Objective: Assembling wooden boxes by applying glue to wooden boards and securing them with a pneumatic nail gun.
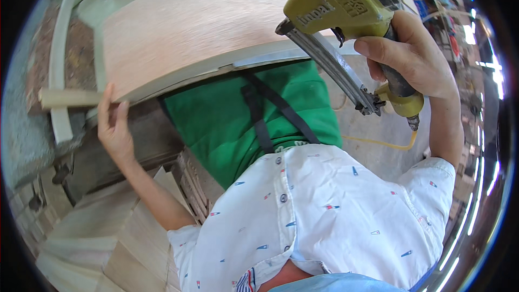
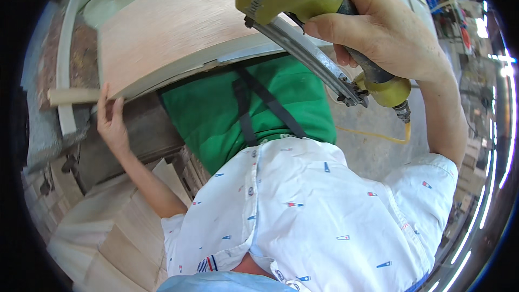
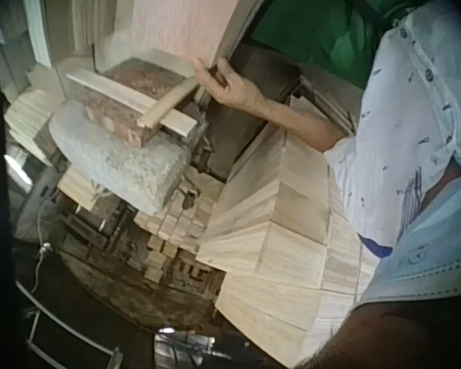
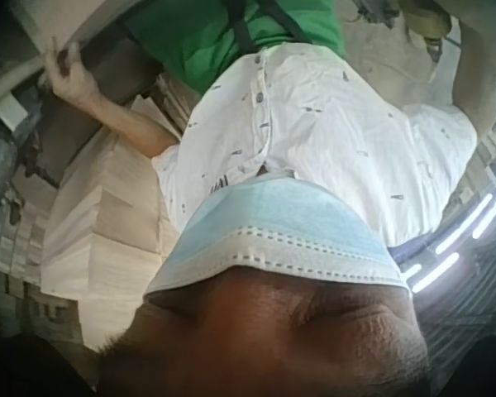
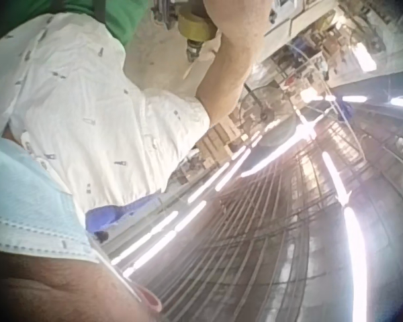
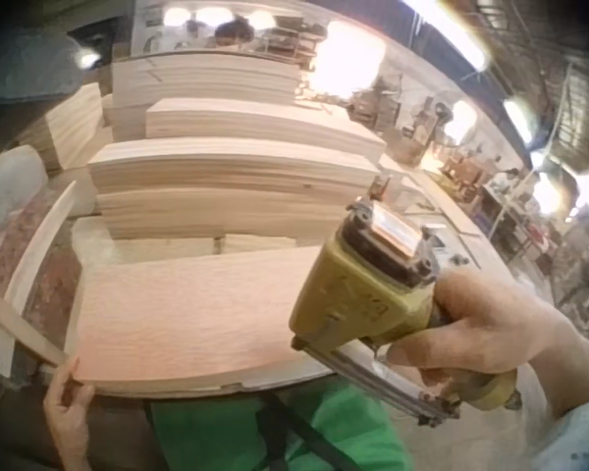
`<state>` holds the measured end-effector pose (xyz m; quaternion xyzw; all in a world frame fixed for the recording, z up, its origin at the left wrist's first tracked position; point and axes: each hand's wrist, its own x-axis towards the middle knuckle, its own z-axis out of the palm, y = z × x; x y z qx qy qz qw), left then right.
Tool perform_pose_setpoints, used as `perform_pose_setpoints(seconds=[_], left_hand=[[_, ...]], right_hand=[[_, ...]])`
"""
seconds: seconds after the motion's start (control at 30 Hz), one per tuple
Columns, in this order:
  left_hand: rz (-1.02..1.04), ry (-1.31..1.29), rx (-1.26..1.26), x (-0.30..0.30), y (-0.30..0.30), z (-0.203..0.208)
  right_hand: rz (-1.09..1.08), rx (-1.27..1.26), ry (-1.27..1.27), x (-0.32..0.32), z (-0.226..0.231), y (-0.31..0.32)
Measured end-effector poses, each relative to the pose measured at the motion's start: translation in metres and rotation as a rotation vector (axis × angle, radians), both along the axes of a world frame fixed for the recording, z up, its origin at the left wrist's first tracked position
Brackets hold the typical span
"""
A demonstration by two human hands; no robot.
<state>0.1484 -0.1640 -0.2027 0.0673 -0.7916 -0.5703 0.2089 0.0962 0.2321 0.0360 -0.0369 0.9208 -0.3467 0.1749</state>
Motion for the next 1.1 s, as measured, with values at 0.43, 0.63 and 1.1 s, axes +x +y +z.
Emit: perform_pose_setpoints(seconds=[0.43, 0.63, 1.1], left_hand=[[-0.015, 0.048, 0.016, 0.001, 0.005, 0.004], [0.0, 0.034, 0.004, 0.003, 0.005, 0.005], [0.05, 0.007, 0.084, 0.003, 0.01, 0.01]], right_hand=[[-0.058, -0.097, -0.055, 0.003, -0.009, 0.032], [0.03, -0.119, -0.087, -0.002, -0.012, 0.037], [-0.076, -0.099, -0.03, 0.007, -0.015, 0.037]])
